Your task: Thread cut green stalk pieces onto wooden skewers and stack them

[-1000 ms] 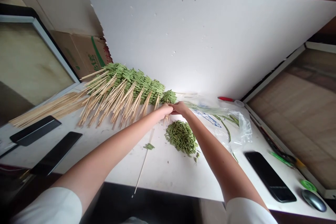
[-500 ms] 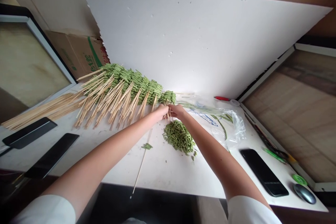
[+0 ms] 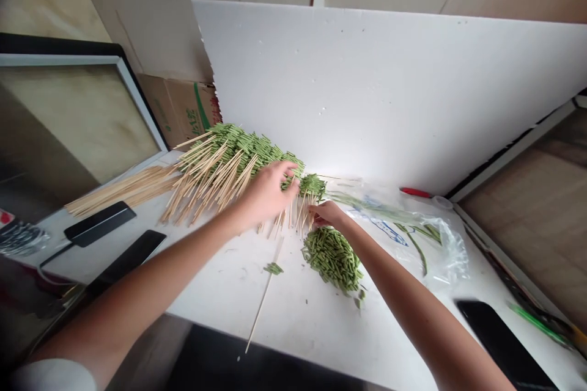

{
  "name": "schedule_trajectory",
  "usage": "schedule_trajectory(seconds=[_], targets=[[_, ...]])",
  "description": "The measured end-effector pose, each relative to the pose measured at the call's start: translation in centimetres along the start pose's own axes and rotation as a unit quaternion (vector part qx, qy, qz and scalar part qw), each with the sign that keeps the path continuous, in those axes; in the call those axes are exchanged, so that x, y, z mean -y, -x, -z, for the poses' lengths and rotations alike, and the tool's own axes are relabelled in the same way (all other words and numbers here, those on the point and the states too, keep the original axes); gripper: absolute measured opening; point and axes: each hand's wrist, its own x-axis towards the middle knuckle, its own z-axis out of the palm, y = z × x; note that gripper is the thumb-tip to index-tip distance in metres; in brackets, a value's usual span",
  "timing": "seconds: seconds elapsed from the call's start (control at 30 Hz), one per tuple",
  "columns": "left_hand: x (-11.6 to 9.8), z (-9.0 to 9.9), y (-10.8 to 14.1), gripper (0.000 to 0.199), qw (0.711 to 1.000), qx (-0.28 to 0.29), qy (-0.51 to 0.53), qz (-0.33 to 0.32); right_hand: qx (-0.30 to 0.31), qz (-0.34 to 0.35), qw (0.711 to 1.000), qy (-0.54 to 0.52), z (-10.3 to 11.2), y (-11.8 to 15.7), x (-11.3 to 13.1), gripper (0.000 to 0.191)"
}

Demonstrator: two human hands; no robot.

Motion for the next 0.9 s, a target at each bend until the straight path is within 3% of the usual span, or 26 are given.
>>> schedule_trajectory(seconds=[0.07,0.17,0.23,0.3,0.4,0.6,0.7,0.9], targets=[[1.9,5.9,-0.3,0.036,0.994,-0.074,-0.081,0.024,0.01,-0.037,0.999,0.026,0.0,-0.1,0.0,0.032],[6.6,13.6,-2.5,0.046,0.953,-0.177,-0.228,0.094,0.016,-0.041,0.998,0.049,-0.1,0.0,0.1,0.032],[9.9,17.0,-4.4,0.062,0.915,-0.182,-0.313,0.178,0.02,-0.035,0.997,0.058,-0.1,0.1,0.3,0.033],[12.5,18.8,-6.2,0.074,0.885,-0.129,-0.366,0.256,0.024,-0.031,0.997,0.069,-0.2,0.2,0.5,0.034],[14.7,19.7,-8.2,0.081,0.874,-0.033,-0.386,0.293,0.024,-0.024,0.996,0.081,-0.2,0.1,0.6,0.036],[16.2,19.0,-10.2,0.049,0.878,0.072,-0.337,0.333,0.026,-0.015,0.993,0.112,0.3,-0.5,0.5,0.031],[16.6,18.2,-11.0,0.055,0.877,0.072,-0.334,0.338,0.025,-0.014,0.993,0.116,0.7,-0.6,0.6,0.029],[17.8,16.5,-11.6,0.08,0.85,0.011,-0.407,0.334,0.02,-0.019,0.992,0.121,0.9,-0.6,0.2,0.031]])
